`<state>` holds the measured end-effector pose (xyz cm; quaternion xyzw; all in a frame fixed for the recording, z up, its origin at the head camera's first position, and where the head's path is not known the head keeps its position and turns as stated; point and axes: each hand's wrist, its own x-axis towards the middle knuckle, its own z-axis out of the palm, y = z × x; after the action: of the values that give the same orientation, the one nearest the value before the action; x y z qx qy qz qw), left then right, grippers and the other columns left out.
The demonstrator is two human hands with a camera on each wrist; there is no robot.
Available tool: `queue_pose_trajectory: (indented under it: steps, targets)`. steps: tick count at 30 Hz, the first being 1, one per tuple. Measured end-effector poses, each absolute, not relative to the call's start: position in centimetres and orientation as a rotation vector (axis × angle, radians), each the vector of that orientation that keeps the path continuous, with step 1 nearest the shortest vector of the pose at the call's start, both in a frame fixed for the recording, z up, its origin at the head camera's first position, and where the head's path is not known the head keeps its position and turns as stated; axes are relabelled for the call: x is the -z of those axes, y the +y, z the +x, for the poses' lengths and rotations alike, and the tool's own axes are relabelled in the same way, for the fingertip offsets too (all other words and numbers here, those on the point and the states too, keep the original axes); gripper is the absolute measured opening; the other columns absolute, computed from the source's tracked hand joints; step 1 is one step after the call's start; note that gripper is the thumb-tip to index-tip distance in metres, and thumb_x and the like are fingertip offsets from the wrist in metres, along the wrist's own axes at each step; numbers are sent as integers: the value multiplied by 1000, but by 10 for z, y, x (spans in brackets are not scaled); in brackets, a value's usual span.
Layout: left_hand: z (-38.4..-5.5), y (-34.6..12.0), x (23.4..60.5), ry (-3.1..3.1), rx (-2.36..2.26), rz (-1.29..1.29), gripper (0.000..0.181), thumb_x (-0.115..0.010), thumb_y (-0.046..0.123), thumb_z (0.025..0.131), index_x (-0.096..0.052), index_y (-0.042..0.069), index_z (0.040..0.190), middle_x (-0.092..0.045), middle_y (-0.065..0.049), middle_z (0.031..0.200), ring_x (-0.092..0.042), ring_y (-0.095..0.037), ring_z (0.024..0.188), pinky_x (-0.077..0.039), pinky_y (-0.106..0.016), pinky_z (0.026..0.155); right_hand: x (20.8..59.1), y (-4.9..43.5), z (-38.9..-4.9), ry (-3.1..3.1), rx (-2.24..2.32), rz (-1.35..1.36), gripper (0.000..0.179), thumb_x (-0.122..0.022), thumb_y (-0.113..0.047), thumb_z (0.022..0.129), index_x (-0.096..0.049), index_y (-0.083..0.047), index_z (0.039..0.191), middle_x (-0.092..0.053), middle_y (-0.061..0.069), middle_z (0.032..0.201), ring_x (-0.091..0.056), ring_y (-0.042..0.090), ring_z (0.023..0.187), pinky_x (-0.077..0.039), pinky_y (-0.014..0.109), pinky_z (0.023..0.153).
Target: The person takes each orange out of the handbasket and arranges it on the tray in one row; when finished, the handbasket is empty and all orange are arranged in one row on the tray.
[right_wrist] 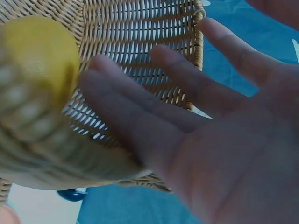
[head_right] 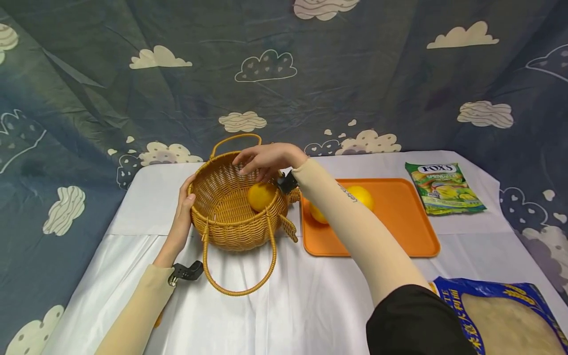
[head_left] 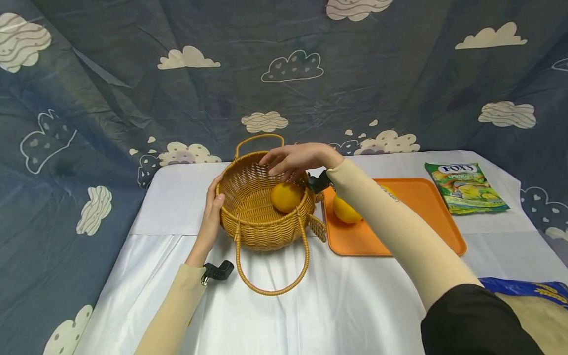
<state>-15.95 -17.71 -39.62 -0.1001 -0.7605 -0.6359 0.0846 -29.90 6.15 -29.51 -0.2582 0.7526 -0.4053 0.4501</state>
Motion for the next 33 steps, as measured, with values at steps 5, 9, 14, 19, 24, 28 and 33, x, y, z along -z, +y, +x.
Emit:
queue_pose_trajectory:
  steps: [5,9,14,19,24,28,33]
  targets:
    - [-159,-177,396,-2258,1904,-297,58,-31,22,96,-19,7,152,-17,-15,154,-16,-31,141,-14,-48,110,291,52,-301,1872,857,-569,51,-50,-20,100,-32,-14,147,-34,15,146,-48,42,115,-40,51,97]
    - [-160,-177,397,-2257,1909,-299,59,-31,22,96,-19,7,152,-17,-14,154,-16,-31,141,-14,-48,110,290,44,-301,1859,771,-559,52,-49,-20,100,-31,-12,148,-28,14,149,-51,42,108,-39,50,98]
    - [-161,-178,397,-2258,1915,-293,58,-31,23,97,-19,8,152,-17,-14,154,-16,-30,141,-14,-48,110,293,36,-301,1799,767,-566,52,-49,-22,100,-31,-15,148,-24,11,151,-45,42,121,-35,50,102]
    - [-163,-177,398,-2264,1917,-272,59,-32,24,96,-20,9,152,-17,-13,155,-17,-29,141,-14,-47,111,301,30,-302,1766,729,-595,54,-50,-24,100,-29,-18,150,-29,11,151,-31,34,136,-34,50,102]
    - [-163,-176,397,-2265,1917,-265,59,-32,25,96,-21,10,152,-17,-12,155,-18,-29,140,-15,-48,110,306,30,-301,1786,737,-601,52,-51,-22,99,-33,-17,148,-31,10,150,-31,30,136,-39,50,96]
    - [-162,-176,396,-2264,1909,-266,59,-32,25,96,-20,10,152,-17,-12,155,-17,-30,140,-15,-48,110,308,29,-300,1833,744,-593,50,-54,-18,97,-39,-9,143,-31,13,149,-36,30,130,-41,49,92]
    - [-162,-177,398,-2261,1895,-273,59,-32,24,96,-20,8,152,-18,-13,155,-16,-30,141,-14,-48,111,312,30,-302,1857,696,-595,48,-54,-14,97,-42,-2,141,-35,14,146,-39,27,127,-38,41,100]
